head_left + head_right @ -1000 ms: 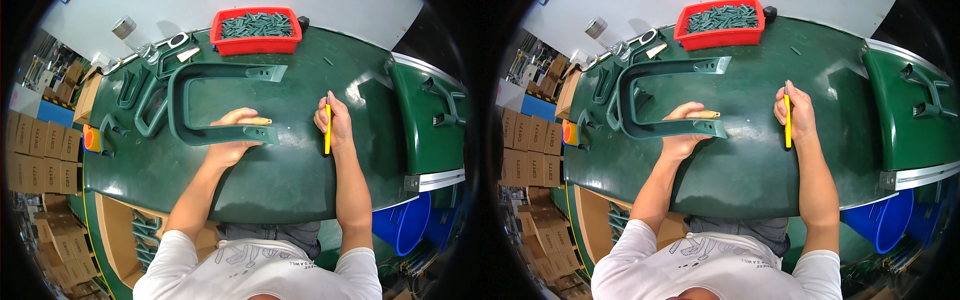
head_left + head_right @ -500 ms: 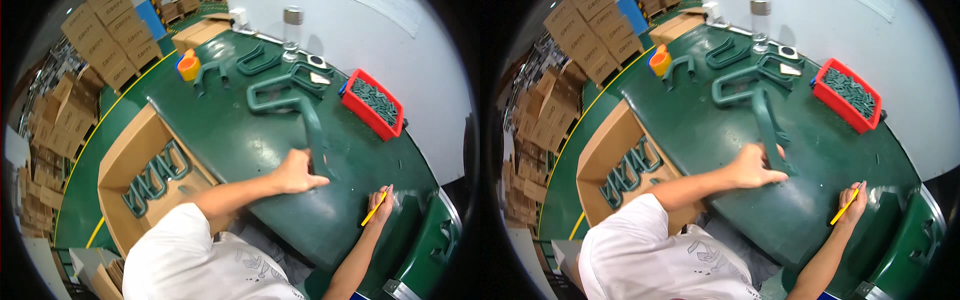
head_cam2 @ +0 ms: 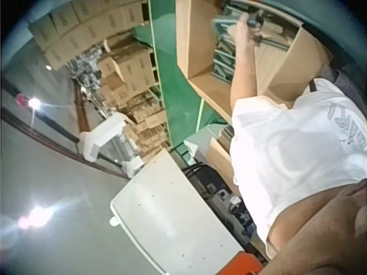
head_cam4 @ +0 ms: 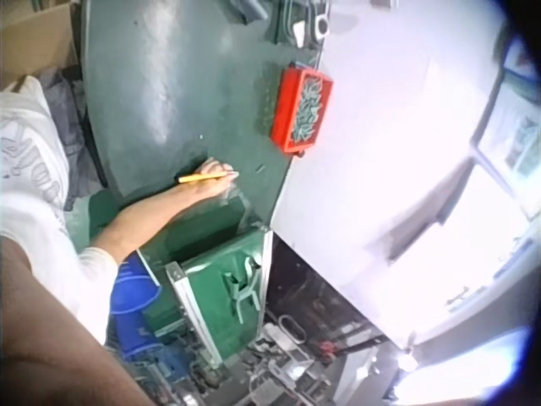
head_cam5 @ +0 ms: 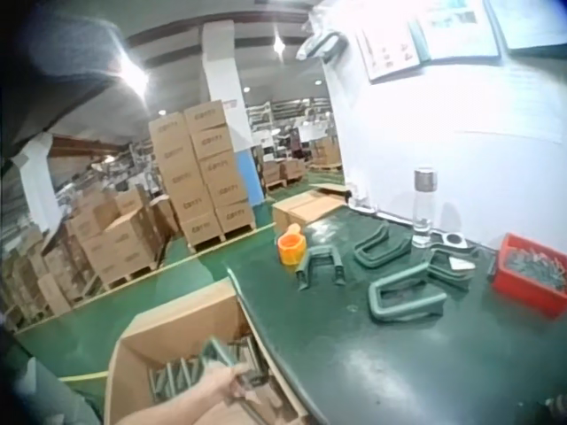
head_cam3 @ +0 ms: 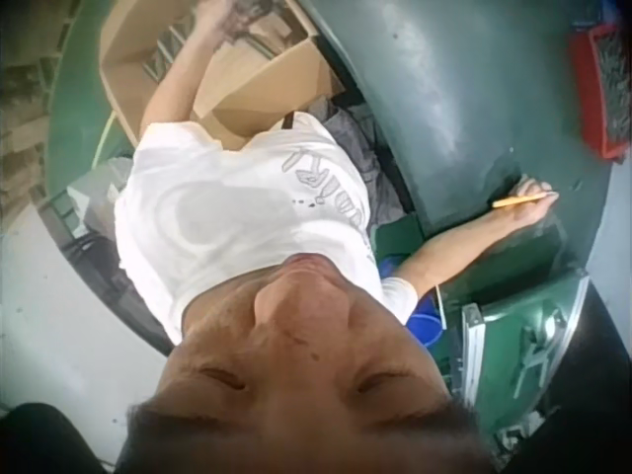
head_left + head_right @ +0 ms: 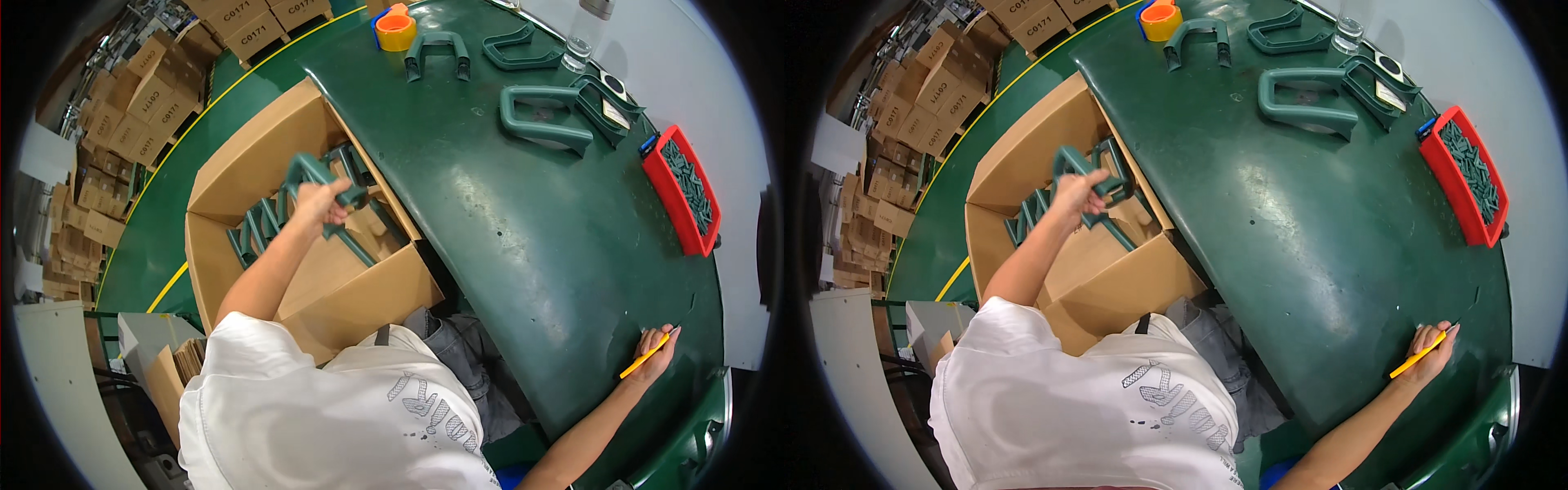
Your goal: Using a deburring tool to remove excess plastic from green U-shaped components.
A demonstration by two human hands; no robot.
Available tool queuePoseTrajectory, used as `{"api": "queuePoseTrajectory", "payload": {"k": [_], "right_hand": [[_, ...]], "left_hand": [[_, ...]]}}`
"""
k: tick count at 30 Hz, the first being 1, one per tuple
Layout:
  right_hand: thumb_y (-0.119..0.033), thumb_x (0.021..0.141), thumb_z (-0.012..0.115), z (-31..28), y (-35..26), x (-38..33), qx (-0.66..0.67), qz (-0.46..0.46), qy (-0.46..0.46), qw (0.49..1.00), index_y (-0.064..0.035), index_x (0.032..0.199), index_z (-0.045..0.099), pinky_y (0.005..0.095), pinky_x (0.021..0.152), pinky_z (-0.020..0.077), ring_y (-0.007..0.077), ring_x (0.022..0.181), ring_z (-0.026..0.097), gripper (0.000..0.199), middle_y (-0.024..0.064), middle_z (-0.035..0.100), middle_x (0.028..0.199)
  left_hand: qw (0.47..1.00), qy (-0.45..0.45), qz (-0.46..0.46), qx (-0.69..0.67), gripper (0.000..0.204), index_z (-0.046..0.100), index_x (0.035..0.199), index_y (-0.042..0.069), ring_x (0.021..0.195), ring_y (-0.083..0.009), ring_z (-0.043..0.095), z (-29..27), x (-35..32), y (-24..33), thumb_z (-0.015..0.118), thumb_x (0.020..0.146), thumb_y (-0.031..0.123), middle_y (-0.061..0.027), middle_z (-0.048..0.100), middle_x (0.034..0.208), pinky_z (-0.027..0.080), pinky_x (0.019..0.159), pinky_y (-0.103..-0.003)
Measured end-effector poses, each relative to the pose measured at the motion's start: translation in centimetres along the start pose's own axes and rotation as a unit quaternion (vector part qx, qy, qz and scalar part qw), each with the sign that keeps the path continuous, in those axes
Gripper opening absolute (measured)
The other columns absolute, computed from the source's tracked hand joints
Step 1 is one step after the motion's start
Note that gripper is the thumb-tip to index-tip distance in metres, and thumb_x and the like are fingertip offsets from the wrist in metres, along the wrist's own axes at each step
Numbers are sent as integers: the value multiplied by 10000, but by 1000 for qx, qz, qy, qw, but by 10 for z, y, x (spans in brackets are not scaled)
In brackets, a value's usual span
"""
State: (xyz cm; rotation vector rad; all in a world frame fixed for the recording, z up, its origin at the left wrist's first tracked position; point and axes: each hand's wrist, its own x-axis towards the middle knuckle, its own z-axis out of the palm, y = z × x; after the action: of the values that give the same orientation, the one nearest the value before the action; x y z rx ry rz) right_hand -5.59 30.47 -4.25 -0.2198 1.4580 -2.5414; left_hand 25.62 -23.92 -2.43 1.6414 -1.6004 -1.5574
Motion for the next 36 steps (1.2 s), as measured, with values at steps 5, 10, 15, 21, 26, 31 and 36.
{"api": "queuePoseTrajectory", "payload": {"k": [5,10,15,21,26,31,36], "right_hand": [[-336,1015,334,4,0,-2,-16,-9,18,1000,-47,877,536,201,370,283,95,369,341,378,3,388,490],[-324,1013,342,10,0,-4,-23,-17,24,999,-34,869,541,204,357,275,97,372,336,380,8,390,489],[-349,996,385,12,-2,-5,-8,12,87,996,-22,846,534,236,364,257,114,367,324,389,10,390,491],[-330,999,385,21,-1,-7,-36,-27,69,997,-39,838,528,237,370,278,118,365,350,363,17,396,489],[-325,997,395,31,-4,-9,-36,-23,83,996,-21,834,531,238,379,284,121,366,345,371,20,401,491],[-294,971,463,32,-3,-11,-37,-43,9,998,3,951,546,236,482,334,127,519,426,308,26,434,609],[-211,955,496,38,-6,-14,-51,-9,3,999,-17,1096,541,239,478,392,155,560,531,243,43,498,664]], "left_hand": [[980,-30,-191,56,428,566,866,-120,520,-256,605,24,33,-79,698,782,278,-205,596,743,496,401,-318],[954,-163,-250,-8,544,465,1152,-94,644,-290,646,57,39,-103,539,889,377,-276,606,870,560,541,-368],[906,-297,-297,-49,606,523,1150,-55,628,-299,654,67,32,-103,316,971,485,-279,627,824,551,568,-391],[853,-123,160,482,501,633,649,-79,459,-290,620,47,34,-98,530,900,343,-261,632,650,509,507,-398],[845,28,243,476,388,640,669,-48,592,-375,616,50,21,-72,571,862,281,-245,618,661,496,569,-400],[855,119,475,172,385,485,617,-39,421,-195,384,70,1,7,535,928,183,-116,458,493,312,439,-354],[734,6,659,164,96,607,835,-5,611,-219,542,142,-31,82,609,861,88,-114,575,714,442,567,-304]]}}
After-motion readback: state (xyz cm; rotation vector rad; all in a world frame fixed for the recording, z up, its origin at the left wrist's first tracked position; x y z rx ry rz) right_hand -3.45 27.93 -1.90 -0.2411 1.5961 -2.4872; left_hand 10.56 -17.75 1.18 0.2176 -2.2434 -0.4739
